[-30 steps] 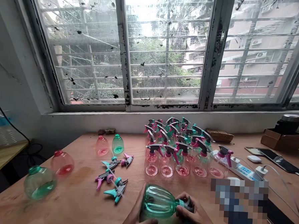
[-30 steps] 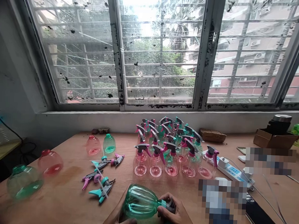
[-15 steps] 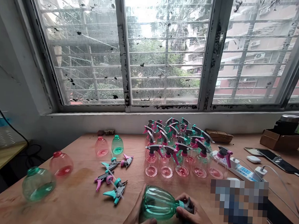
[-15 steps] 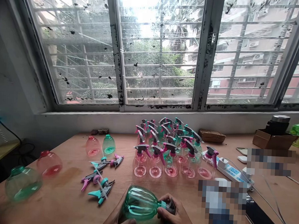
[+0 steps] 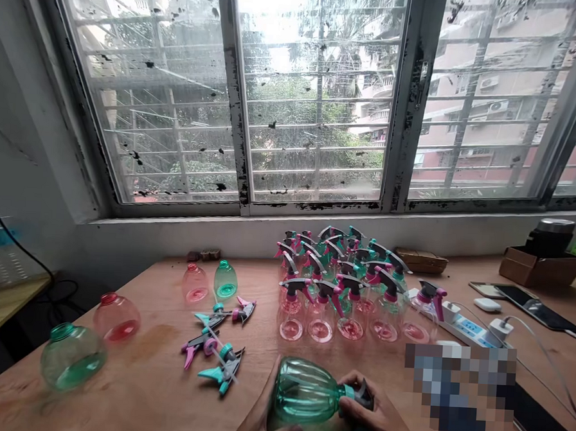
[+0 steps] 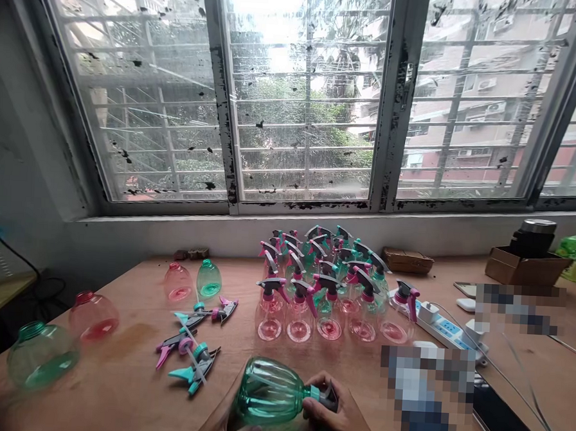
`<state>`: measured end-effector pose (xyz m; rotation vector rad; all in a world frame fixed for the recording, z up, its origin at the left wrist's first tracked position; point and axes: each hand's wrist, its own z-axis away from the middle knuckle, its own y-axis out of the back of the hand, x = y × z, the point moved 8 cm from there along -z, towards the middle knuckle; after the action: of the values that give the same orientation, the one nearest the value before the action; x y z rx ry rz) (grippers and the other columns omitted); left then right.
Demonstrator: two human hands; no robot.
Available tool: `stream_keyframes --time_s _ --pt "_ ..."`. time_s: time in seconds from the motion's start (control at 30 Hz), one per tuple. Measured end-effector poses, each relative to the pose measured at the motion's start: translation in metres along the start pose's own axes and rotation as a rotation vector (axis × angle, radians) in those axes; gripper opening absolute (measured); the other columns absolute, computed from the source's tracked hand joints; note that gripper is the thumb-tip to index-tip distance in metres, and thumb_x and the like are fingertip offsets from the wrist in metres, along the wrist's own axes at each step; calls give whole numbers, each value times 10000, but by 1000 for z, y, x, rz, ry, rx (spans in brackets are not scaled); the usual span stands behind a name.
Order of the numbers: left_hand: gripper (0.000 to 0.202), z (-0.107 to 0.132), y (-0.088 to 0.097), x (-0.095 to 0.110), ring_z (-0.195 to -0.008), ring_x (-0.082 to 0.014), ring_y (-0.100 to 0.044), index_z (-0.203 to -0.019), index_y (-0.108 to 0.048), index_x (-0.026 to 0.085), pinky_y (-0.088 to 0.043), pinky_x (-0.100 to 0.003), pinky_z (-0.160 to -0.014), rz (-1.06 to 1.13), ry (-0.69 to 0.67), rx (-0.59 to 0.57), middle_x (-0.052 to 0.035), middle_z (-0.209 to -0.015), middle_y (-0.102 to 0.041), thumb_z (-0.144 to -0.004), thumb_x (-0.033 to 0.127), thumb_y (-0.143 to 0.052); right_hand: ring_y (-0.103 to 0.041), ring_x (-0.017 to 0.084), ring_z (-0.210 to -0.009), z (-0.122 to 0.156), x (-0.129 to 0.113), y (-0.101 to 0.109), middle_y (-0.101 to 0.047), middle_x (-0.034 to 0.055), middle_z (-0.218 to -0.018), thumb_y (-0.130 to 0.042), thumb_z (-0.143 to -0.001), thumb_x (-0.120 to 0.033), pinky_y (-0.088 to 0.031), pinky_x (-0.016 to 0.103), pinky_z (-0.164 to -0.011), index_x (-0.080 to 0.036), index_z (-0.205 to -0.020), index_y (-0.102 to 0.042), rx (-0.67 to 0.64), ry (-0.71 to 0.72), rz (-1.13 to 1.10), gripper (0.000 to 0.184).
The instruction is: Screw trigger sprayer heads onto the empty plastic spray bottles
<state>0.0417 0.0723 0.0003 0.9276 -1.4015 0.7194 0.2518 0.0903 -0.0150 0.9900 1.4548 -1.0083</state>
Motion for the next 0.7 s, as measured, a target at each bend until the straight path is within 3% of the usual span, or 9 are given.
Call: stream_keyframes --time_s 0.23,0.47,0.7 --pt "1197 -2 3 -3 -1567 -357 -201 -1616 65 277 -73 -548 -1285 -41 -59 12 -125 -1703 -209 -801 594 -751 -588 162 -596 -2 5 1 -649 -1 -679 -775 -787 -620 -436 268 -585 -172 -935 -621 -11 1 -57 496" --pt "1099 -1 5 -3 -1577 -346 -167 -1628 -82 238 -97 -499 -1300 -107 39 29 -98 -1705 -218 -816 569 -745 -590 159 -602 -2 5 1 -664 3 -690 -784 -800 -587 -423 254 -585 -170 -933 -634 -12 8 -58 462" --pt "1184 0 7 -7 -1583 -343 -137 -1627 -13 228 -98 -481 -1303 -92 9 79 -104 -1715 -173 -788 531 -791 -578 152 -603 1 0 1 -647 -11 -669 -798 -797 -569 -412 249 -583 -167 -920 -635 -11 13 -61 451"
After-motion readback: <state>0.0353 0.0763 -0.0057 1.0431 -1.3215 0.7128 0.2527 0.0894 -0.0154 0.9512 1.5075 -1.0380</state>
